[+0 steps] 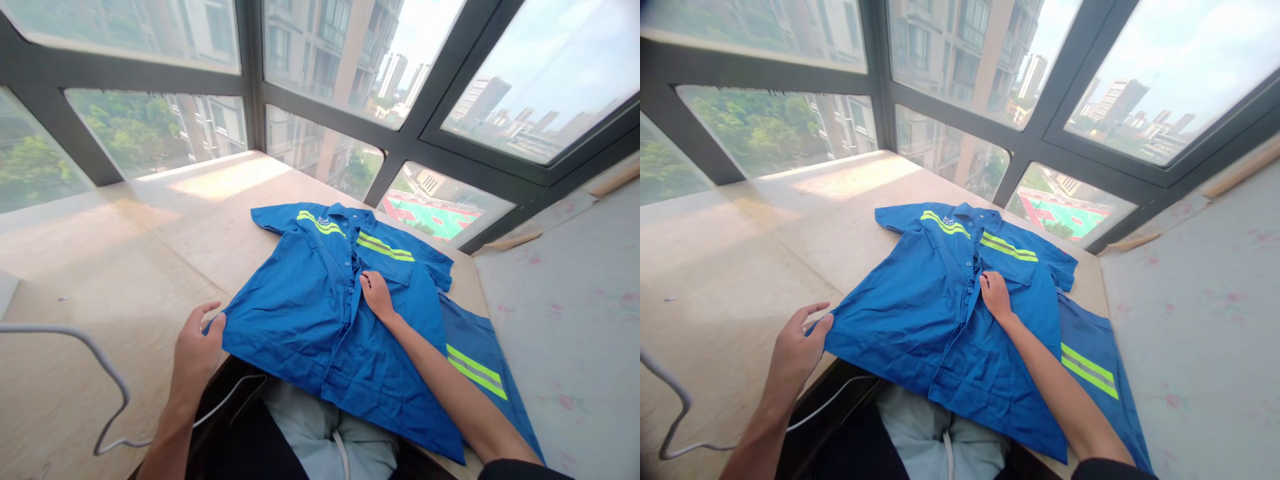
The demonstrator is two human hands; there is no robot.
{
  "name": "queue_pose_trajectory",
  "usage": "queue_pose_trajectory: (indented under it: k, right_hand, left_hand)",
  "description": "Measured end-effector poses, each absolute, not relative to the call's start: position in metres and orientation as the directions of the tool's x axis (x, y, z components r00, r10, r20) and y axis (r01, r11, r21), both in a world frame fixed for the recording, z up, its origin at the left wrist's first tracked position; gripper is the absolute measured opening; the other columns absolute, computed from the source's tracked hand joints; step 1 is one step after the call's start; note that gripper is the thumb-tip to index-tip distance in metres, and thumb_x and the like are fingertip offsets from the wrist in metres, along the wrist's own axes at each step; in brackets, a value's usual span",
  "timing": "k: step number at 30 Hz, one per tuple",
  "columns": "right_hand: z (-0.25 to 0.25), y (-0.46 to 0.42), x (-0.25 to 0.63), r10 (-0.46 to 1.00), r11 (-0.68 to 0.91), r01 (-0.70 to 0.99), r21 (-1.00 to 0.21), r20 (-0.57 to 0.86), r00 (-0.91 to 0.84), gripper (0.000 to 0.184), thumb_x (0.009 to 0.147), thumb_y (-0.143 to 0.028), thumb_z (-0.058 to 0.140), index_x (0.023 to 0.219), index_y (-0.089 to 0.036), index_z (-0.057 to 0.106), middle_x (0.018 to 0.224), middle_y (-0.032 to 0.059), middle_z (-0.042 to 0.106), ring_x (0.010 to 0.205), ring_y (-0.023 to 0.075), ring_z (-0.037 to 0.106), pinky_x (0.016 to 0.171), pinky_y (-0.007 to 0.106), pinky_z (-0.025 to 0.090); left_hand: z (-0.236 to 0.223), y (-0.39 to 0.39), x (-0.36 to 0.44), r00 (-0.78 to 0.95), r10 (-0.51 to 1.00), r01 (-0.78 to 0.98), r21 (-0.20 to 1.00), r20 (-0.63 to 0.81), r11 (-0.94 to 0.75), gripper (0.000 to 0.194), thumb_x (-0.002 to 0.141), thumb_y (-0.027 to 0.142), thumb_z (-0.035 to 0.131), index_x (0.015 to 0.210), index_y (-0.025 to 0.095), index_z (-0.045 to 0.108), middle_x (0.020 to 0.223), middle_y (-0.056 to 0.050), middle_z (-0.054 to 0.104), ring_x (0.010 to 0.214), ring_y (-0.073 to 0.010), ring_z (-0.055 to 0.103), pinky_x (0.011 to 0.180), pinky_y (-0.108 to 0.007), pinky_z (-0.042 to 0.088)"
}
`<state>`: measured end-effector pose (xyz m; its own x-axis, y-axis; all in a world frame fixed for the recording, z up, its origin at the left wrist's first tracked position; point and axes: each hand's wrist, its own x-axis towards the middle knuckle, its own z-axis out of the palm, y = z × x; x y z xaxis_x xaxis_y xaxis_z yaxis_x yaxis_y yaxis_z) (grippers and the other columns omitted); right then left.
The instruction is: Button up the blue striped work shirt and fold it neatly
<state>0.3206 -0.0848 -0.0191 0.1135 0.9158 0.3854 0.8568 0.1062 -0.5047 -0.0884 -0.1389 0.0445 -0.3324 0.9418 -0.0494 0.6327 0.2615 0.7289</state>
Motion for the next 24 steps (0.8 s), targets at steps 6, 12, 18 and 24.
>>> queue_pose_trajectory:
  k: [6, 12, 18, 24]
  right_hand:
    - [-0.007, -0.079, 0.322, 0.947, 0.076, 0.858, -0.508, 0.307, 0.098, 0.04, 0.098, -0.042, 0.033, 0.097, -0.017, 0.064, 0.1, 0.0127, 0.067, 0.096, 0.0255, 0.06, 0.09, 0.04, 0.046]
    - [0.013, -0.065, 0.326, 0.96, 0.055, 0.881, -0.47, 0.268, 0.083, 0.036, 0.094, -0.038, 0.044, 0.116, -0.016, 0.061, 0.111, 0.0132, 0.064, 0.083, 0.0222, 0.063, 0.083, 0.04, 0.052]
    - [0.022, -0.039, 0.33, 0.948, 0.264, 0.921, -0.286, 0.253, -0.193, 0.049, 0.086, -0.008, 0.04, 0.131, -0.021, 0.056, 0.136, 0.0099, 0.053, 0.122, 0.0232, 0.054, 0.1, 0.039, 0.049]
    - [0.027, -0.013, 0.356, 0.93, 0.365, 0.908, -0.206, 0.046, -0.364, 0.039, 0.093, -0.013, 0.043, 0.127, -0.02, 0.061, 0.12, 0.0095, 0.063, 0.105, 0.0197, 0.062, 0.092, 0.032, 0.05]
  left_hand:
    - [0.054, -0.147, -0.088, -0.227, 0.972, 0.933, 0.27, -0.064, 0.236, 0.051, 0.09, 0.038, 0.041, 0.132, 0.011, 0.054, 0.104, -0.02, 0.067, 0.093, -0.0362, 0.064, 0.075, -0.047, 0.052]
    - [0.062, -0.102, -0.011, 0.035, 0.948, 0.872, 0.454, 0.317, -0.184, 0.052, 0.092, 0.039, 0.045, 0.134, 0.009, 0.049, 0.128, -0.021, 0.057, 0.12, -0.0321, 0.053, 0.098, -0.045, 0.046]
    - [0.048, -0.042, 0.098, 0.35, 0.903, 0.743, 0.513, 0.248, -0.429, 0.049, 0.092, 0.029, 0.048, 0.137, 0.009, 0.049, 0.139, -0.021, 0.051, 0.135, -0.031, 0.043, 0.105, -0.043, 0.041]
    - [0.043, 0.017, 0.154, 0.565, 0.825, 0.742, 0.429, 0.013, -0.515, 0.033, 0.095, 0.027, 0.043, 0.118, 0.019, 0.065, 0.115, -0.014, 0.068, 0.11, -0.0271, 0.063, 0.091, -0.039, 0.049]
